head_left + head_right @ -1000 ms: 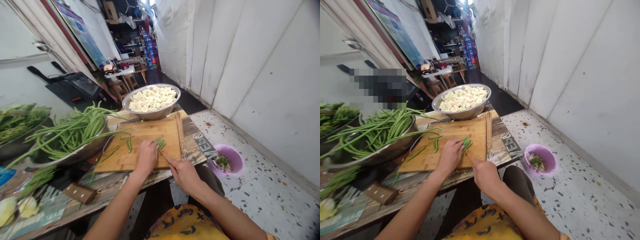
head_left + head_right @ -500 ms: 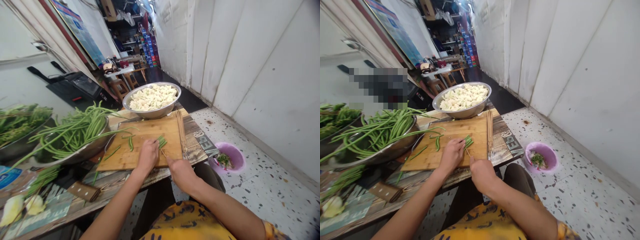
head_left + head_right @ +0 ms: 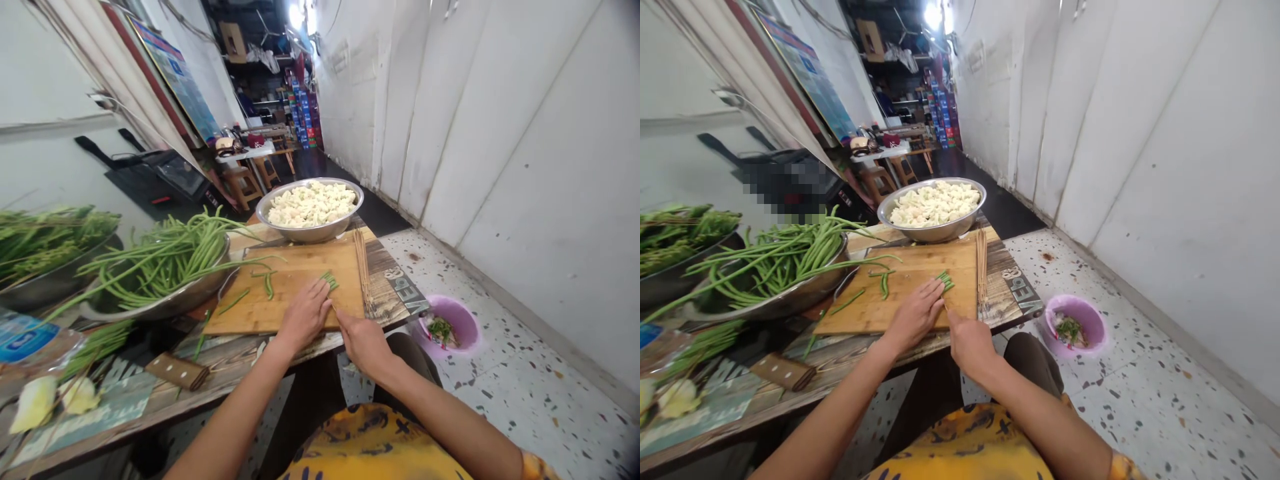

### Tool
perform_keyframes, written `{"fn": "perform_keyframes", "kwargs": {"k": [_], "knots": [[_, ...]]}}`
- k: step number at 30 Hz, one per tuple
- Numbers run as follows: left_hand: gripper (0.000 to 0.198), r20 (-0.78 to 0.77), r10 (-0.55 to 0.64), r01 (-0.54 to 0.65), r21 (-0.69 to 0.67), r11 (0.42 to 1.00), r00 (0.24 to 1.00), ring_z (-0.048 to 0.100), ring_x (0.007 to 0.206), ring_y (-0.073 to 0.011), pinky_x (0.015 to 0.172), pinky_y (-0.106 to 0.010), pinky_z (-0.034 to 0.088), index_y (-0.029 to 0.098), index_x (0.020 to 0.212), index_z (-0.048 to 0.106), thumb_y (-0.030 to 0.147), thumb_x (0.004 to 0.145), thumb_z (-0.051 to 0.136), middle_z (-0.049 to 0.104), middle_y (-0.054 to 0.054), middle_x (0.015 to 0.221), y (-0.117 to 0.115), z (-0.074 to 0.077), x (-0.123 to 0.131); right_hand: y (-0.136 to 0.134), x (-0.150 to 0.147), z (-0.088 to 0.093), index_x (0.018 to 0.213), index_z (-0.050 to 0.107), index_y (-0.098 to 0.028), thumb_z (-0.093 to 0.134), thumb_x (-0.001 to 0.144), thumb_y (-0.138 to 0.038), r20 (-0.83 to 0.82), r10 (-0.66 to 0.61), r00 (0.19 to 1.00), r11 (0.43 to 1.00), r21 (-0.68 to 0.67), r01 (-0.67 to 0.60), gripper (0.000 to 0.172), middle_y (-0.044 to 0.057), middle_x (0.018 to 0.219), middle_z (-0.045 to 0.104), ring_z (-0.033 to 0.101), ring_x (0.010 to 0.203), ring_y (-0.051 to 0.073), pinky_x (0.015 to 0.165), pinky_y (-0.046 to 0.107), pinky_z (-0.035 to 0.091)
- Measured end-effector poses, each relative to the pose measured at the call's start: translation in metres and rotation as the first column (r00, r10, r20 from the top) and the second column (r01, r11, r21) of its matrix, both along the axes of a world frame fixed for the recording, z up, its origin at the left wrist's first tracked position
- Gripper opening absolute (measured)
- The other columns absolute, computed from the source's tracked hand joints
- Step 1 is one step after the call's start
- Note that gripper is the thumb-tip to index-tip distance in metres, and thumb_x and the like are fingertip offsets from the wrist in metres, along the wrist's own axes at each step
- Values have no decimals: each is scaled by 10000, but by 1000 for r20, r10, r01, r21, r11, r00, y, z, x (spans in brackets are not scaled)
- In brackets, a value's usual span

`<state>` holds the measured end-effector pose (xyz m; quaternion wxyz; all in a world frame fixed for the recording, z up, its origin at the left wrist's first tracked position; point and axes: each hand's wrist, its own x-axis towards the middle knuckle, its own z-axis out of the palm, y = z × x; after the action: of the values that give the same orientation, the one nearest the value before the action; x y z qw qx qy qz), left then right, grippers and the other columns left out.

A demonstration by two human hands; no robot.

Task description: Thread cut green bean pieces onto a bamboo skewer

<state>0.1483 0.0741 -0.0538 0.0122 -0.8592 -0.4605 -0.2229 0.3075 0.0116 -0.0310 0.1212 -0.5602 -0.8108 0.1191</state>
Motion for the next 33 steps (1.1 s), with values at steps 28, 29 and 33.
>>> {"fn": "perform_keyframes", "kwargs": {"k": [28,29,33], "knots": [[420,766,628,432,-524,734,-139,644,895,-147,804,-274,534,156,1123,511,174,731,662,653,-87,1068,-40,39,-4,-41,10,-44,1000,602,-151,449,895,-232,-593,91,800,924,350,154,202,45,764,701,649,608,118,602,201,492],[343,741,646,475,-508,718,-182,648,877,-144,798,-270,537,151,1049,545,167,729,665,658,-79,1054,-41,42,-4,-42,8,-46,1002,597,-154,457,891,-227,-617,92,782,926,342,162,193,47,779,703,652,617,117,609,200,498],[199,690,675,620,-416,665,-262,646,926,-181,861,-323,525,147,919,604,226,746,662,677,-72,1008,-46,47,6,-47,0,-52,998,583,-165,473,877,-210,-695,90,713,940,296,170,170,29,729,691,637,578,112,573,189,498]]}}
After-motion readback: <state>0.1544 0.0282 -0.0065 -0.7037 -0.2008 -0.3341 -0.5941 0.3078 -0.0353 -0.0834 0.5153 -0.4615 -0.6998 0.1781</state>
